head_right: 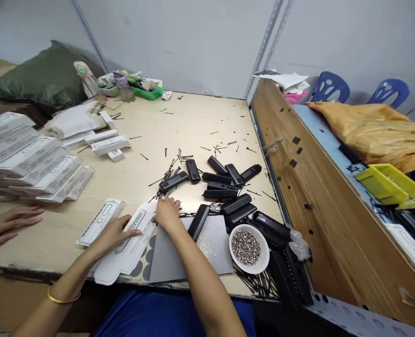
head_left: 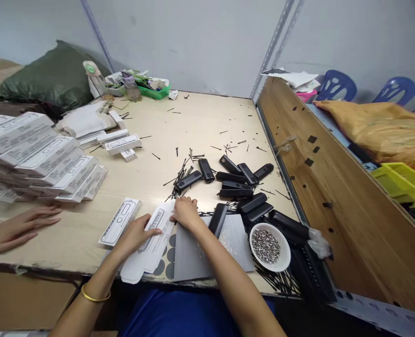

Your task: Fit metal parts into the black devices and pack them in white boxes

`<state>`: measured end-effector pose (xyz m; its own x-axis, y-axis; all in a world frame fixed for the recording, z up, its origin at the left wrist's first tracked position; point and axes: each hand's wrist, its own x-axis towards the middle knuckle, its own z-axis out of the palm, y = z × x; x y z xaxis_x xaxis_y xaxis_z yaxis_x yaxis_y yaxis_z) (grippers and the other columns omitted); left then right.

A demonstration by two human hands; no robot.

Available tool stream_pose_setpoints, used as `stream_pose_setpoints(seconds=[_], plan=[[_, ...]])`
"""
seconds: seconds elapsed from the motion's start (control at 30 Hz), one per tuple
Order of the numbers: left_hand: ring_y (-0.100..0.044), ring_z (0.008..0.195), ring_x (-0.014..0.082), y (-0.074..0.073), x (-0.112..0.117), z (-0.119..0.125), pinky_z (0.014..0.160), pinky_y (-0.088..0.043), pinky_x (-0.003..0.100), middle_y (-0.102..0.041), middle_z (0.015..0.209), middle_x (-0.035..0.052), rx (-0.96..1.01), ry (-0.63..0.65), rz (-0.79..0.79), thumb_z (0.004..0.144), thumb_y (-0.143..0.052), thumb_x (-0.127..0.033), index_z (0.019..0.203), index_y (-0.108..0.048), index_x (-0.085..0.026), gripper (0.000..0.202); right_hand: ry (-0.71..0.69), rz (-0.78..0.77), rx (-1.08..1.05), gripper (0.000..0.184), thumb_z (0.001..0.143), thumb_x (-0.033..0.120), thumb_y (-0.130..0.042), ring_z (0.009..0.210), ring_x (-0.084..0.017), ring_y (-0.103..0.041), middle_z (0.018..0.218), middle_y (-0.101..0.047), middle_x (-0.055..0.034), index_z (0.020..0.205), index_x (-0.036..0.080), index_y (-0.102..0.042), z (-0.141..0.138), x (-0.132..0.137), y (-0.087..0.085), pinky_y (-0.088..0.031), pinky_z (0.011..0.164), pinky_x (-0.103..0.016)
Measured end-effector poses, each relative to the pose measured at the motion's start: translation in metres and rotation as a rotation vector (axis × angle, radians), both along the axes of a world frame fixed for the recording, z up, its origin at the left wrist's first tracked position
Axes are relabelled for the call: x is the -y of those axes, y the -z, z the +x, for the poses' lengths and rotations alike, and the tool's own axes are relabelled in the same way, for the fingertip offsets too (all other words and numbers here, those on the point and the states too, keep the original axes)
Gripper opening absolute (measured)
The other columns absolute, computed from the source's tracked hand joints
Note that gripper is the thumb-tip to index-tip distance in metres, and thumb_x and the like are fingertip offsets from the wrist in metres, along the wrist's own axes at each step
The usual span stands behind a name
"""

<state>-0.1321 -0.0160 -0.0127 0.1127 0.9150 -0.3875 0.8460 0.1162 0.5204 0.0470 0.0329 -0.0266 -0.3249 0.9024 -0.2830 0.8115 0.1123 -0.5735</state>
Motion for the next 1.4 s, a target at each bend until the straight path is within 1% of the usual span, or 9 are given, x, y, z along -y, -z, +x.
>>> stream_pose_setpoints(seconds=[0.2, 0.37, 0.47, 0.63, 0.73, 0.9, 1.07, 1.17, 1.4], plan=[[-0.061, 0.096, 0.0248, -0.011, -0.003, 0.027, 0.077, -0.047, 0.031, -0.064, 0.108, 0.0084, 0.501, -0.037, -0.106, 0.083, -0.053, -0.054, 0.112, -0.056, -0.014, 0.049, -0.028, 0.057, -0.231, 0.013, 0.08, 0.024, -0.061, 0.088, -0.012, -0.048, 0.083, -0.062, -0.0005, 0.076, 0.015, -0.052, 0.05, -0.01, -0.022, -0.03, 0.089, -0.029], [-0.053, 0.105, 0.0344, 0.007, 0.0, 0.065, 0.091, -0.042, 0.047, -0.057, 0.107, 0.0166, 0.192, -0.034, 0.155, 0.069, -0.067, -0.045, 0.109, -0.06, -0.008, 0.055, -0.071, 0.053, -0.236, 0.015, 0.073, 0.01, -0.062, 0.084, -0.013, -0.047, 0.071, -0.06, -0.0001, 0.066, 0.013, -0.049, 0.077, -0.007, -0.016, -0.024, 0.094, -0.035], [-0.045, 0.12, 0.0346, -0.009, 0.002, 0.074, 0.101, -0.036, 0.05, -0.05, 0.123, 0.0159, 0.298, -0.112, 0.29, 0.065, -0.072, -0.045, 0.13, -0.048, -0.013, 0.076, -0.038, 0.12, -0.392, 0.014, 0.079, 0.016, -0.06, 0.087, -0.012, -0.051, 0.083, -0.064, -0.0011, 0.07, 0.014, -0.05, 0.087, -0.004, -0.019, -0.028, 0.096, -0.033], [-0.06, 0.105, 0.0257, -0.047, 0.016, 0.091, 0.098, -0.044, 0.041, -0.058, 0.116, 0.0127, 1.181, -0.025, -0.579, 0.07, -0.07, -0.058, 0.127, -0.049, -0.014, 0.075, 0.011, 0.007, -1.202, 0.028, 0.076, 0.032, -0.068, 0.075, -0.012, -0.055, 0.077, -0.063, -0.0014, 0.066, 0.017, -0.046, 0.101, 0.005, -0.032, -0.041, 0.073, -0.026], [-0.065, 0.076, 0.0189, -0.047, 0.026, 0.106, 0.073, -0.053, 0.031, -0.063, 0.091, 0.0105, 1.284, -0.181, -0.677, 0.068, -0.073, -0.059, 0.124, -0.047, -0.01, 0.079, 0.049, -0.089, -1.482, 0.034, 0.072, 0.034, -0.072, 0.068, -0.011, -0.051, 0.066, -0.057, 0.0011, 0.065, 0.017, -0.043, 0.109, 0.016, -0.033, -0.039, 0.067, -0.023], [-0.068, 0.085, 0.0268, -0.037, 0.027, 0.123, 0.07, -0.054, 0.038, -0.058, 0.12, 0.0152, 1.166, -0.183, -0.382, 0.081, -0.065, -0.051, 0.149, -0.003, -0.03, 0.095, 0.505, 0.092, -1.175, 0.027, 0.077, 0.04, -0.067, 0.09, -0.011, -0.054, 0.098, -0.058, -0.0025, 0.095, 0.02, -0.061, 0.104, 0.053, -0.027, -0.043, 0.083, -0.025], [-0.044, 0.129, 0.0275, -0.029, 0.037, 0.136, 0.106, -0.037, 0.038, -0.04, 0.143, 0.0119, 0.956, -0.034, -0.112, 0.09, -0.052, -0.05, 0.139, -0.032, -0.023, 0.059, 0.714, 0.09, -0.948, 0.03, 0.082, 0.047, -0.057, 0.132, -0.018, -0.038, 0.136, -0.042, -0.0043, 0.093, 0.021, -0.065, 0.091, 0.092, -0.019, -0.029, 0.113, -0.034], [-0.044, 0.128, 0.0266, -0.024, 0.046, 0.143, 0.108, -0.033, 0.041, -0.04, 0.141, 0.017, 0.966, -0.012, -0.187, 0.092, -0.047, -0.051, 0.138, -0.023, -0.018, 0.062, 0.826, -0.011, -1.075, 0.033, 0.08, 0.049, -0.059, 0.123, -0.019, -0.047, 0.132, -0.046, -0.0063, 0.077, 0.016, -0.056, 0.092, 0.098, -0.017, -0.036, 0.108, -0.036], [-0.063, 0.099, 0.025, -0.033, 0.045, 0.147, 0.089, -0.047, 0.044, -0.058, 0.117, 0.0136, 1.134, -0.21, -0.42, 0.09, -0.054, -0.049, 0.148, 0.004, -0.027, 0.085, 0.915, 0.146, -1.292, 0.047, 0.076, 0.044, -0.066, 0.09, -0.009, -0.055, 0.101, -0.053, -0.0026, 0.113, 0.022, -0.048, 0.084, 0.098, -0.023, -0.048, 0.08, -0.023]])
